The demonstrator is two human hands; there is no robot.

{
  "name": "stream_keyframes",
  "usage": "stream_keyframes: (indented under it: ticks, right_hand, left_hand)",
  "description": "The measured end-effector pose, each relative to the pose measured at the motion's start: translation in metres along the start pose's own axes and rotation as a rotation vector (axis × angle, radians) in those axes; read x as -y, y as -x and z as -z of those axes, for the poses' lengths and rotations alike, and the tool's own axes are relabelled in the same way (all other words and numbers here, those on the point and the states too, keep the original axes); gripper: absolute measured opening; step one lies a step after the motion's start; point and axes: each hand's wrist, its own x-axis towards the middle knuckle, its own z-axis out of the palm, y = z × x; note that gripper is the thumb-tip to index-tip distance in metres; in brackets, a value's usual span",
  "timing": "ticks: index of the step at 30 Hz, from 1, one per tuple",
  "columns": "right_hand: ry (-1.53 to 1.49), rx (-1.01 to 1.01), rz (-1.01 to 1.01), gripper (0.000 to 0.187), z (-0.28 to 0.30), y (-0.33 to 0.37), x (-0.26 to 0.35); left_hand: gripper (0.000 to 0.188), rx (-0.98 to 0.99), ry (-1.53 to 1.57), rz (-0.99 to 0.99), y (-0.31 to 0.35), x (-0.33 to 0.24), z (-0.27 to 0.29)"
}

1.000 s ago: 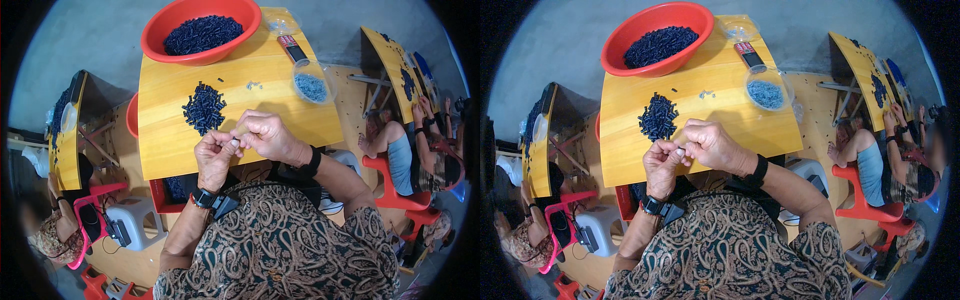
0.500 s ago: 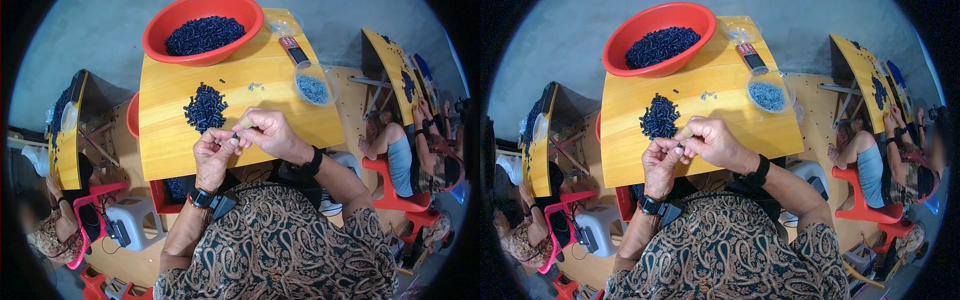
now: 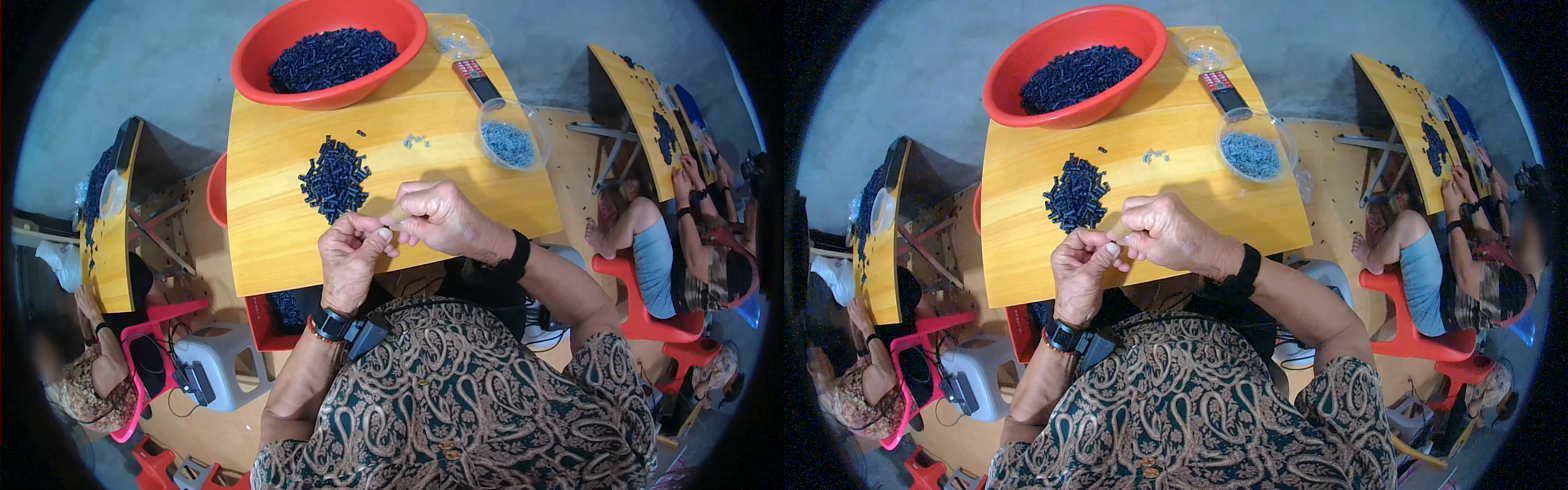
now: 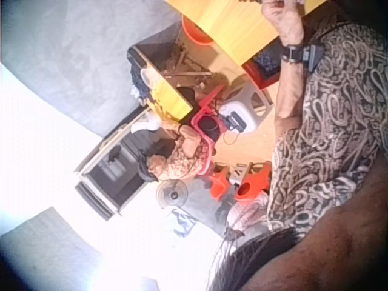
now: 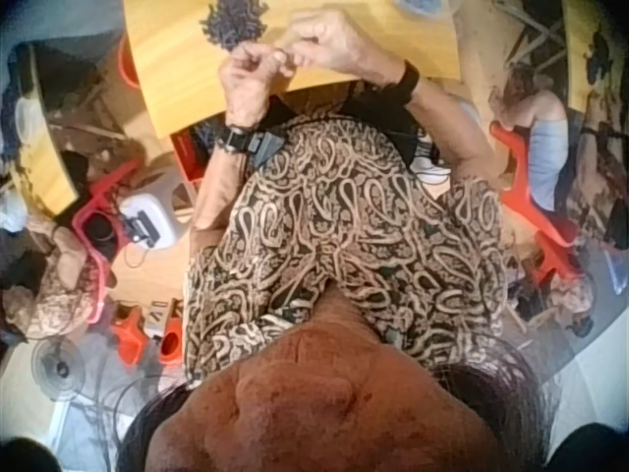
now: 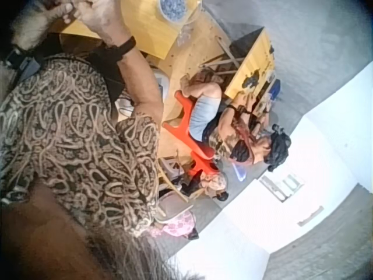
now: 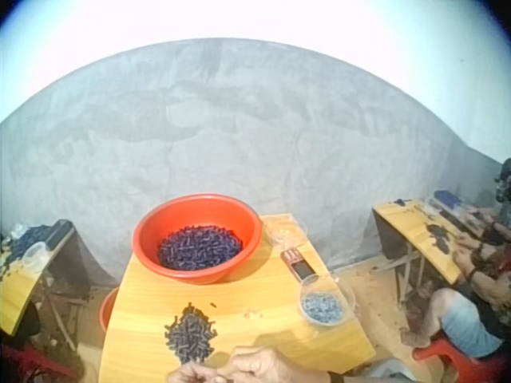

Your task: Manually assembling small plastic components by attaching metal clips.

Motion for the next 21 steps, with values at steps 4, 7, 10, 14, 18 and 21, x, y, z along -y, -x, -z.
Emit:
stream_keyframes:
  ticks: [4, 7, 10, 14, 18, 21]
  right_hand:
    - [-0.205, -0.087, -0.135, 0.017, -0.005, 0.000, 0.008]
    - [-0.385, -0.138, -0.133, 0.012, -0.010, 0.002, 0.007]
    - [-0.343, -0.211, -0.116, 0.011, -0.014, 0.003, 0.001]
    - [-0.266, -0.191, -0.086, 0.010, -0.011, 0.000, 0.003]
    - [-0.219, -0.176, -0.097, 0.009, -0.009, -0.001, -0.001]
    - [-0.232, -0.180, -0.121, 0.008, -0.010, -0.002, 0.001]
  left_hand:
    - [0.007, -0.011, 0.106, 0.021, -0.002, 0.000, -0.003]
    - [0.007, -0.030, 0.175, 0.014, -0.003, 0.001, 0.002]
    - [0.007, -0.018, 0.178, 0.020, -0.004, 0.002, 0.002]
    - [0.007, -0.011, 0.191, 0.042, -0.004, -0.001, 0.001]
    - [0.006, 0.005, 0.204, 0.061, -0.004, -0.003, 0.000]
    - [0.005, 0.017, 0.252, 0.097, -0.005, -0.006, 0.000]
